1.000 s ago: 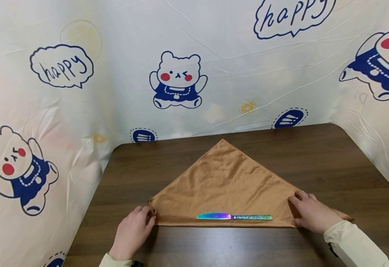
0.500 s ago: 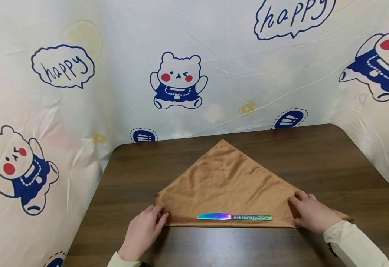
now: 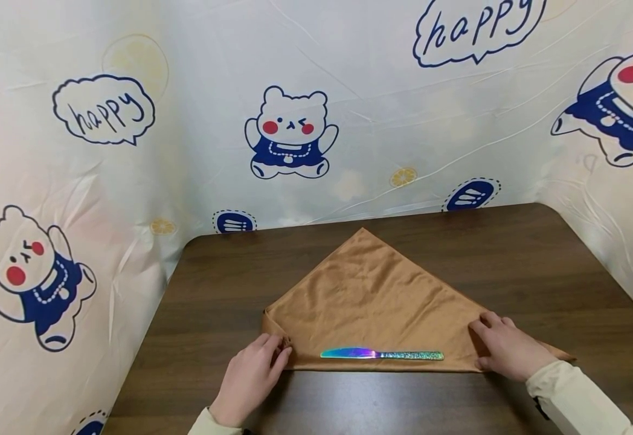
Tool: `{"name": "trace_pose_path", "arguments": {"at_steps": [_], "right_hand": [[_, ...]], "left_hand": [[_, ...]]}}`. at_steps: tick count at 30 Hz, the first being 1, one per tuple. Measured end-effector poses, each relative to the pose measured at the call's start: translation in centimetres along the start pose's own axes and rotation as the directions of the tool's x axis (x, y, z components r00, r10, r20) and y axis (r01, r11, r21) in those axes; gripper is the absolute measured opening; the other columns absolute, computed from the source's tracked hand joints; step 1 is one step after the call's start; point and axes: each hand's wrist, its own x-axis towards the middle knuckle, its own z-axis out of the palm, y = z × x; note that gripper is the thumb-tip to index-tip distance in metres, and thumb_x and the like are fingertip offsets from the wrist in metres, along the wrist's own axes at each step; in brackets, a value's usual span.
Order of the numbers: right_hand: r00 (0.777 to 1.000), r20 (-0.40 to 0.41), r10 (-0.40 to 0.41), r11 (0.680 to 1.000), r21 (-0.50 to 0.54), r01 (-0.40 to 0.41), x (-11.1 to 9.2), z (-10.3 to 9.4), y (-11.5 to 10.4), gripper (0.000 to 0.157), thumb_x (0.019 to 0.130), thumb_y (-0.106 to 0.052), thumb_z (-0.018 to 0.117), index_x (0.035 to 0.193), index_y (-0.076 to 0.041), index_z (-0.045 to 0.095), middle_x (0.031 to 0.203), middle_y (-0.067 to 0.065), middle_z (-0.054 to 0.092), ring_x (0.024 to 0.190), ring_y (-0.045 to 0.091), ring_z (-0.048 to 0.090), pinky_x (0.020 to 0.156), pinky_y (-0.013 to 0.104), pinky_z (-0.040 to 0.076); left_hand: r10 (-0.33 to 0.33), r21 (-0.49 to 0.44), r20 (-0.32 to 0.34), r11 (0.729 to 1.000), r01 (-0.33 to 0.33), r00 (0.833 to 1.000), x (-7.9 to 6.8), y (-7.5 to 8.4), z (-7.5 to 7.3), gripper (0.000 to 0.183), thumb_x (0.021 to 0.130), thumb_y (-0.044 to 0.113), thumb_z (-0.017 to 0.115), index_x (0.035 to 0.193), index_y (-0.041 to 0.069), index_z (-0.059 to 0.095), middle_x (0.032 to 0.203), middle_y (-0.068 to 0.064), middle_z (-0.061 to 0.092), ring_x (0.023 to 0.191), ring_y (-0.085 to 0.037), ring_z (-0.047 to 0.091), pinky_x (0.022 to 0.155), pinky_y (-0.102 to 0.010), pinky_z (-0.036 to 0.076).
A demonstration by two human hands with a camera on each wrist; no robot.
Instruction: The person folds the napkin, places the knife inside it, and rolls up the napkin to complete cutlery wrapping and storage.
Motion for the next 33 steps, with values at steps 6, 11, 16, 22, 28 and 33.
{"name": "trace_pose_path", "arguments": {"at_steps": [6, 11, 16, 22, 28, 33], "right_hand": [[1.0, -0.001, 0.007, 1.0, 0.001, -0.007, 0.0, 0.0, 0.0, 0.057, 0.06, -0.031, 0.079, 0.105, -0.004, 0.057, 0.116, 0.027, 0.047, 0.09, 0.043, 0.05, 0.068, 0.047, 0.046], [1.0, 0.002, 0.01, 1.0, 0.001, -0.01, 0.0, 0.0, 0.1, 0.057, 0.061, -0.031, 0.079, 0.106, -0.004, 0.056, 0.117, 0.027, 0.046, 0.091, 0.043, 0.05, 0.068, 0.048, 0.046], [1.0, 0.008, 0.01, 1.0, 0.002, -0.01, 0.0, 0.0, 0.2, 0.057, 0.061, -0.031, 0.079, 0.106, -0.004, 0.056, 0.118, 0.027, 0.046, 0.091, 0.043, 0.049, 0.067, 0.048, 0.046], [1.0, 0.006, 0.013, 1.0, 0.004, -0.013, 0.0, 0.0, 0.1, 0.057, 0.061, -0.03, 0.079, 0.106, -0.004, 0.056, 0.118, 0.027, 0.046, 0.092, 0.043, 0.049, 0.067, 0.047, 0.046], [1.0, 0.007, 0.012, 1.0, 0.007, -0.012, 0.0, 0.0, 0.2, 0.058, 0.061, -0.03, 0.079, 0.107, -0.004, 0.056, 0.118, 0.027, 0.046, 0.092, 0.044, 0.049, 0.067, 0.047, 0.046], [1.0, -0.004, 0.005, 1.0, 0.017, -0.004, -0.1, 0.0, 0.1, 0.057, 0.061, -0.029, 0.079, 0.107, -0.004, 0.057, 0.116, 0.027, 0.047, 0.091, 0.043, 0.05, 0.067, 0.047, 0.046]], "left_hand": [[0.054, -0.012, -0.018, 0.998, -0.054, 0.998, 0.1, 0.6, 0.3, 0.014, 0.083, 0.031, 0.062, 0.076, 0.021, 0.055, 0.064, 0.012, 0.042, 0.048, -0.003, 0.039, 0.044, -0.022, 0.032], [0.098, -0.037, -0.039, 0.994, -0.099, 0.994, 0.3, 1.2, 0.4, 0.014, 0.083, 0.029, 0.062, 0.075, 0.021, 0.054, 0.065, 0.012, 0.04, 0.049, -0.002, 0.037, 0.045, -0.02, 0.032], [0.126, -0.052, -0.051, 0.99, -0.128, 0.991, 0.4, 1.7, 0.6, 0.013, 0.084, 0.028, 0.061, 0.075, 0.02, 0.054, 0.068, 0.012, 0.041, 0.05, -0.002, 0.036, 0.046, -0.019, 0.033], [0.187, -0.008, -0.103, 0.982, -0.189, 0.977, 0.5, 2.3, 0.8, 0.009, 0.084, 0.028, 0.06, 0.079, 0.02, 0.058, 0.07, 0.012, 0.045, 0.051, -0.002, 0.042, 0.045, -0.021, 0.036], [0.214, -0.016, -0.112, 0.976, -0.218, 0.97, 0.7, 3.0, 0.9, 0.007, 0.083, 0.026, 0.061, 0.08, 0.02, 0.06, 0.069, 0.012, 0.047, 0.052, -0.002, 0.043, 0.044, -0.02, 0.036], [0.225, -0.035, -0.103, 0.973, -0.229, 0.969, 0.8, 3.6, 1.0, 0.006, 0.083, 0.026, 0.061, 0.079, 0.021, 0.06, 0.069, 0.012, 0.048, 0.053, -0.002, 0.045, 0.043, -0.02, 0.036]]}}
